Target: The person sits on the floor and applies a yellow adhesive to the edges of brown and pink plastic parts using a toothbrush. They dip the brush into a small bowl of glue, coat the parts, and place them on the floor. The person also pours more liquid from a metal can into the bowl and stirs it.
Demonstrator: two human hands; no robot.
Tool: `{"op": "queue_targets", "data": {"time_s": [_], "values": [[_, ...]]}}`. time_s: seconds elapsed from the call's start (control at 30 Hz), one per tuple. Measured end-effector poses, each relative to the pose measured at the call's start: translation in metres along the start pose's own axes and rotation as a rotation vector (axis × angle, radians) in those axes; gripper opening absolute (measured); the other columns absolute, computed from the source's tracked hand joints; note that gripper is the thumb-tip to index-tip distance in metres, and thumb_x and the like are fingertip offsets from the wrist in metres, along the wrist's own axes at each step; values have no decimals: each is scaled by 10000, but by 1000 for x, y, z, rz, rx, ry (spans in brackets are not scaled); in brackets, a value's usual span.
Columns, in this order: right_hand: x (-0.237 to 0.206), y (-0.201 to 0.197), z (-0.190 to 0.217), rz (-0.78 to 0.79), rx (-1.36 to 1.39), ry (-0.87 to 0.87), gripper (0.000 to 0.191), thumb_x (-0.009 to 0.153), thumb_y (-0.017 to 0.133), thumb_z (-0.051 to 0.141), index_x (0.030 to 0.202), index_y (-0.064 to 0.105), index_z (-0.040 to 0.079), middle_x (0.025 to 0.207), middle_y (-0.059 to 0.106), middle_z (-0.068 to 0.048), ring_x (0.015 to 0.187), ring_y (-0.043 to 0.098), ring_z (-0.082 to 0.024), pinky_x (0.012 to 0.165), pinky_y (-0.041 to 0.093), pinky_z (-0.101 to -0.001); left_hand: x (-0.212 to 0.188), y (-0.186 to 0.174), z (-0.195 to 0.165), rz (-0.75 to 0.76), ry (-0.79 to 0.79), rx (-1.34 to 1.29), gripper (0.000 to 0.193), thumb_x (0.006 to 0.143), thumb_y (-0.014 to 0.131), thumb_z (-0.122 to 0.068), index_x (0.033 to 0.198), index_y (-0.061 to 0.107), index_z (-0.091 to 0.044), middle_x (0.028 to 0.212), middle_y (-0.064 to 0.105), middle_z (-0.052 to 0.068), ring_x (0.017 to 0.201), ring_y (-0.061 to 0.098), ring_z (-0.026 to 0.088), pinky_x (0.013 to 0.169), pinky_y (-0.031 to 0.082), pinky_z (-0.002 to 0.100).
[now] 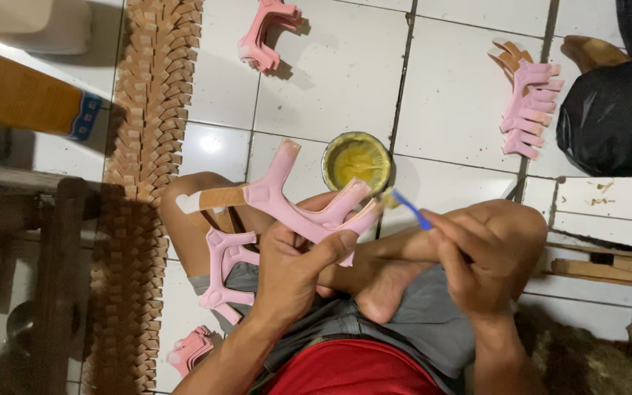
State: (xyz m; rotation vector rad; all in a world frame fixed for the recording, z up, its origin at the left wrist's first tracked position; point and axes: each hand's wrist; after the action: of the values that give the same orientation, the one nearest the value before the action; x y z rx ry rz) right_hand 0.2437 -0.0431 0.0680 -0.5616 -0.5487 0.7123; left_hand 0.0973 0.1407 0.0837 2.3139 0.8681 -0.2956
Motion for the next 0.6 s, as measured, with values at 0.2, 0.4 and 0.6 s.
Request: {"op": "queue_targets", "data": {"time_s": [0.2, 0.4, 0.6], "values": [[1, 3, -1, 19, 113, -8, 209, 929, 660, -18, 1127, 725, -15, 855, 667, -72, 732, 614, -130, 642, 471, -245, -1, -1, 2, 71, -33, 50, 575, 911, 716, 15, 1470, 609, 99, 1218, 736, 174, 777, 573, 115, 558, 416, 225], [1, 1, -26, -209, 91, -7, 135, 1081, 641, 72, 1114, 727, -27, 860, 659, -53, 711, 596, -134, 652, 437, -252, 4, -3, 6, 71, 13, -106, 578, 865, 676, 17, 1416, 522, 97, 1385, 661, 150, 1207, 693, 196, 867, 553, 274], [-20, -27, -57, -794, 751, 536, 332, 1043, 456, 130, 1245, 669, -26, 755, 595, -10, 574, 414, -85, 530, 305, -242, 15, -4, 12, 26, 44, -22, 556, 932, 682, -29, 1447, 532, 115, 1400, 654, 213, 1174, 655, 225, 916, 547, 319]]}}
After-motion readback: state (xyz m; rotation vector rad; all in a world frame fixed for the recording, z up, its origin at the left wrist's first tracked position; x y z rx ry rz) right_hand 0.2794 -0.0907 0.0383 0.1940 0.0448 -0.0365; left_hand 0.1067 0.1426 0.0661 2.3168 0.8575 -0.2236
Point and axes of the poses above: each hand's wrist, its own x-axis towards the middle knuckle, its own y-axis out of the palm, z = x × y
